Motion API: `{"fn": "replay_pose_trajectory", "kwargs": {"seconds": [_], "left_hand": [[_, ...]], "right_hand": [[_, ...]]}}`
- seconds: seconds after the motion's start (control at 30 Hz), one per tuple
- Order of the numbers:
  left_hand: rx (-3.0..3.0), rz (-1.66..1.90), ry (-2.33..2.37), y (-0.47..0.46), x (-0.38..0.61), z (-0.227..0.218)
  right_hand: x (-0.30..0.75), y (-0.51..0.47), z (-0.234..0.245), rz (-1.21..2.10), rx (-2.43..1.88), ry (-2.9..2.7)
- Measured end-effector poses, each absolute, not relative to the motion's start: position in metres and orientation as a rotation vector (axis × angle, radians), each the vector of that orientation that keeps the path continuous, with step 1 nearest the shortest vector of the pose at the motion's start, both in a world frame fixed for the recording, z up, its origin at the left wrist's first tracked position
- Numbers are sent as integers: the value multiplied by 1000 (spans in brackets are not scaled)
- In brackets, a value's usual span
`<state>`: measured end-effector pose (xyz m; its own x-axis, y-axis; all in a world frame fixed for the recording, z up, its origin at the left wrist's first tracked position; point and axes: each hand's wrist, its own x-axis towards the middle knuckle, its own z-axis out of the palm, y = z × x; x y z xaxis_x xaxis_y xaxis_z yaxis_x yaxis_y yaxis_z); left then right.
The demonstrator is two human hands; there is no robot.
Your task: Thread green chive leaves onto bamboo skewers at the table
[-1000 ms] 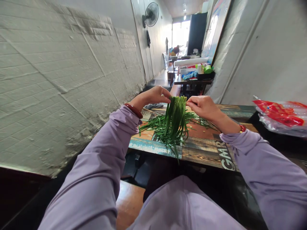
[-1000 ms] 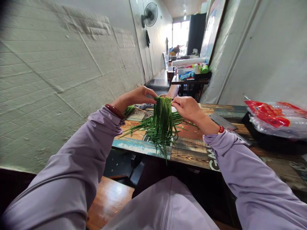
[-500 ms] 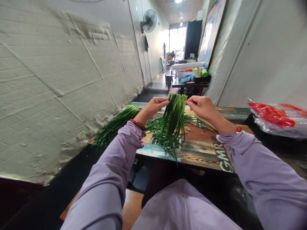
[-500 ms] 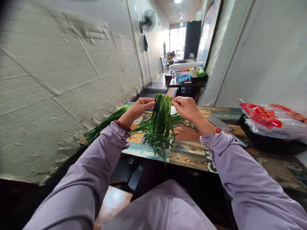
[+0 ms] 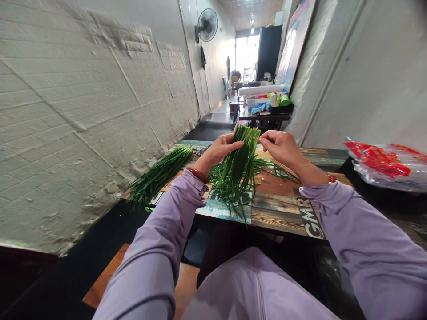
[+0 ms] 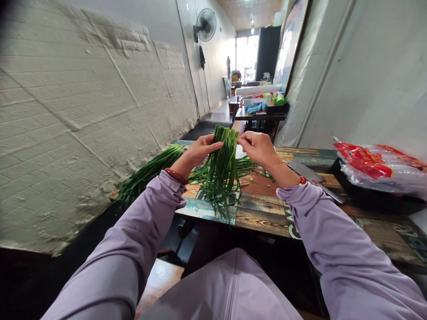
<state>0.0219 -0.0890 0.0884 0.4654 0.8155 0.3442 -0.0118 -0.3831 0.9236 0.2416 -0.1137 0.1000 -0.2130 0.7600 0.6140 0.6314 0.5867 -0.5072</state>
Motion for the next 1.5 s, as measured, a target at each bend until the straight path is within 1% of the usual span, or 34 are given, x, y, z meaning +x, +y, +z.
{"fn": "replay_pose_trajectory", "kwargs": {"seconds": [0.17, 0.33, 0.47, 0.6, 0.77, 0.93, 1.17, 1.27, 1.33, 1.4, 1.5], "left_hand": [[1707, 1082, 720, -84, 29, 95], [1768, 1038, 772, -80, 22, 115], [1810, 1009, 779, -85, 16, 134], [1859, 998, 778, -92, 19, 141], [1795, 1056, 750, -88, 22, 129], [1659, 1075, 752, -80, 11, 109], [1705, 885, 682, -95, -14, 99], [1703, 748, 616, -94, -25, 96], [1715, 716, 650, -89, -32, 94], [1763, 827, 737, -82, -41, 91], [1806, 1163, 936, -75, -58, 78]], "right_hand": [[238, -117, 103, 199, -1097, -1913], [246, -117, 111, 258, -1017, -1945], [246, -111, 129, 94, -907, -1970], [228, -111, 148, -59, -827, -2035], [205, -127, 164, -167, -928, -2144], [199, -139, 166, -273, -1061, -2168], [192, -139, 182, -463, -978, -2142], [191, -137, 190, -482, -931, -2042], [192, -136, 194, -470, -944, -1966], [195, -133, 196, -462, -1002, -1881], [206, -118, 199, -464, -1017, -1714]]}}
